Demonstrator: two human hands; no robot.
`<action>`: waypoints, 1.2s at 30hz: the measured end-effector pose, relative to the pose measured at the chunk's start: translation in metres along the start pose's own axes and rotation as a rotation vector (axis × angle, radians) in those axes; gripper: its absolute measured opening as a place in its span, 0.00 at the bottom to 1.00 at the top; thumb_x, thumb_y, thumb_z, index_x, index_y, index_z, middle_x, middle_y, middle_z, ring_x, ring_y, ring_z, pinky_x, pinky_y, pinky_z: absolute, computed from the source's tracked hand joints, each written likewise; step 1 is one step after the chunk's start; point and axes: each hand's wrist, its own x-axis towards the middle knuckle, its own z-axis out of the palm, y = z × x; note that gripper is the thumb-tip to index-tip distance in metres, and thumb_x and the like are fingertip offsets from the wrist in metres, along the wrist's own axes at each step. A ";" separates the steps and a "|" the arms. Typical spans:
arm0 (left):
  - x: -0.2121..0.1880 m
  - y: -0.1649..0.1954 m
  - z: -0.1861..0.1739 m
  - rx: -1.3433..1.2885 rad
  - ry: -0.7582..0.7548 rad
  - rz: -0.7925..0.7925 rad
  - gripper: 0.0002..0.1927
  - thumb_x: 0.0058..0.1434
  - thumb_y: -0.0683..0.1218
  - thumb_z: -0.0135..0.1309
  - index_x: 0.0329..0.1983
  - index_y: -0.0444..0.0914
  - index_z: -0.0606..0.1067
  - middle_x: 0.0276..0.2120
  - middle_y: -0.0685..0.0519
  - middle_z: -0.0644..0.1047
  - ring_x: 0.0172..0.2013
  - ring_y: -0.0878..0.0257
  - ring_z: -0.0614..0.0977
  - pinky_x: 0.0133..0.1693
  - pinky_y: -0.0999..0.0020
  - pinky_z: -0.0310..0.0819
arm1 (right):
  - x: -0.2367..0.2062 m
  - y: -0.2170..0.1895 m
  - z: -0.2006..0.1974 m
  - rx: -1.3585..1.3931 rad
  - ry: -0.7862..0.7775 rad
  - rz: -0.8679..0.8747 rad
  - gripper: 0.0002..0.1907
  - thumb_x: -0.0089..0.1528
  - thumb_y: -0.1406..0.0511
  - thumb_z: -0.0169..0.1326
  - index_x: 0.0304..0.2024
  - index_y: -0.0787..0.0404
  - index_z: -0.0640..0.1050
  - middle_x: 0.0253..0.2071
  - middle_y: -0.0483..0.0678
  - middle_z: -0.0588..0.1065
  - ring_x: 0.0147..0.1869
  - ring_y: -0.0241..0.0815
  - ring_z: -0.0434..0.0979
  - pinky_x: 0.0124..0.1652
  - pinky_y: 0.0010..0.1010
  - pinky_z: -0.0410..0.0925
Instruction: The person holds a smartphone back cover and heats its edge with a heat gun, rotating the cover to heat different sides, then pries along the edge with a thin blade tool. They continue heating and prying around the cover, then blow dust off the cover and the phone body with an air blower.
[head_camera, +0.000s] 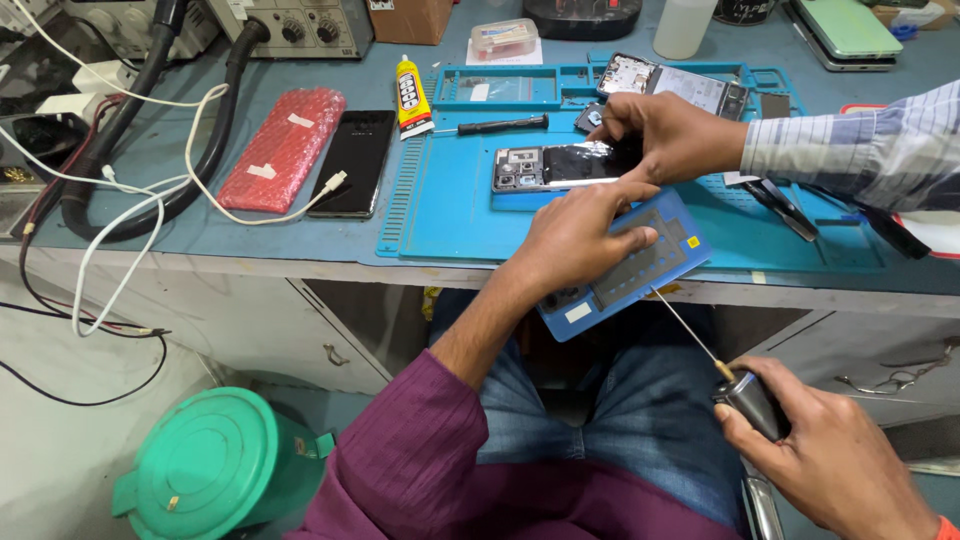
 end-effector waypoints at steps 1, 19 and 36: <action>0.000 0.000 0.000 0.004 -0.008 -0.001 0.26 0.57 0.56 0.61 0.59 0.48 0.76 0.48 0.49 0.83 0.50 0.52 0.84 0.48 0.55 0.77 | 0.001 0.001 0.000 0.033 0.024 -0.012 0.33 0.57 0.48 0.63 0.62 0.50 0.75 0.29 0.56 0.82 0.37 0.56 0.85 0.41 0.43 0.76; -0.001 0.005 -0.004 0.001 -0.028 -0.025 0.25 0.58 0.57 0.60 0.60 0.51 0.76 0.45 0.50 0.84 0.49 0.53 0.85 0.48 0.56 0.77 | -0.001 0.001 0.004 0.057 0.040 -0.121 0.31 0.56 0.49 0.62 0.59 0.48 0.76 0.28 0.57 0.81 0.36 0.58 0.84 0.39 0.45 0.75; 0.000 0.005 -0.003 -0.007 -0.030 -0.042 0.26 0.57 0.56 0.62 0.60 0.53 0.76 0.48 0.49 0.84 0.51 0.53 0.84 0.48 0.56 0.78 | 0.007 0.012 -0.010 -0.059 0.116 -0.004 0.31 0.57 0.48 0.59 0.61 0.49 0.75 0.32 0.58 0.81 0.38 0.60 0.84 0.40 0.46 0.75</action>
